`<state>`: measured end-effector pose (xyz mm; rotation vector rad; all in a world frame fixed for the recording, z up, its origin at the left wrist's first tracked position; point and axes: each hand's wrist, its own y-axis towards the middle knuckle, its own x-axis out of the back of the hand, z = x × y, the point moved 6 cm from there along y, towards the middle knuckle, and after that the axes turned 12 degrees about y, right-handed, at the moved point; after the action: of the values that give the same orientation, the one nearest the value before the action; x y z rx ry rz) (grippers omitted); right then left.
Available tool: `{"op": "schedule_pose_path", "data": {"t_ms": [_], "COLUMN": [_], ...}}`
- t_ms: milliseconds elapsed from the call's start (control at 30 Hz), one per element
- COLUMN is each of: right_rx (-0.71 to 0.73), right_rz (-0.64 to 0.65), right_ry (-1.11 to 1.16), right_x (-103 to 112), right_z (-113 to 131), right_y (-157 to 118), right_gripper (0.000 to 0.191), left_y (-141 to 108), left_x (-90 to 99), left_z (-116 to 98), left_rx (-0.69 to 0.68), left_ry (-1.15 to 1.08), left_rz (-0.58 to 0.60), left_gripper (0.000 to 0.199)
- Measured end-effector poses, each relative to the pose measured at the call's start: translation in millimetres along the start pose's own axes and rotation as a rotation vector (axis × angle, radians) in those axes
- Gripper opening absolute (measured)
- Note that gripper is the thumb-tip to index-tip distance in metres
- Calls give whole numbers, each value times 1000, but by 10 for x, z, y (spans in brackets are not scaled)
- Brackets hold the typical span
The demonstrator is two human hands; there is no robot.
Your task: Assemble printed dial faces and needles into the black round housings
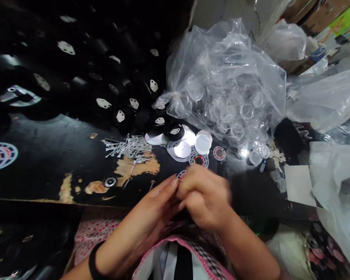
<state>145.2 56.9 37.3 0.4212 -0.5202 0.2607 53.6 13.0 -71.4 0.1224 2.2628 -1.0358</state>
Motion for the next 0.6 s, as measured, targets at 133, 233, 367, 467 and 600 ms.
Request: {"op": "schedule_pose_path", "data": {"t_ms": [133,233,367,467,600], "right_rx": [53,-16,-78,-224,-306], "right_rz": [182,-23,-587,-676,-556], "right_ry": [354,528,553,490,147], "right_x": [-128,242,972,1219,1346], "right_z": [80,5,-490,-947,-1014], "right_y": [124,121,-160,-380,-470], "right_gripper": [24,19,16,11,18], "left_y": [5,-2,-21,-47,-73], "left_x": [-14,-13,21,51,85], "left_z": [-19,-36,-32,-42,-201], "left_rx": [-27,9,35,9,-134], "left_ry": [0,-10,-38,-18,92], "left_rz": [19,5,-30,-45,-140], "left_gripper": [14,16,20,21,32]}}
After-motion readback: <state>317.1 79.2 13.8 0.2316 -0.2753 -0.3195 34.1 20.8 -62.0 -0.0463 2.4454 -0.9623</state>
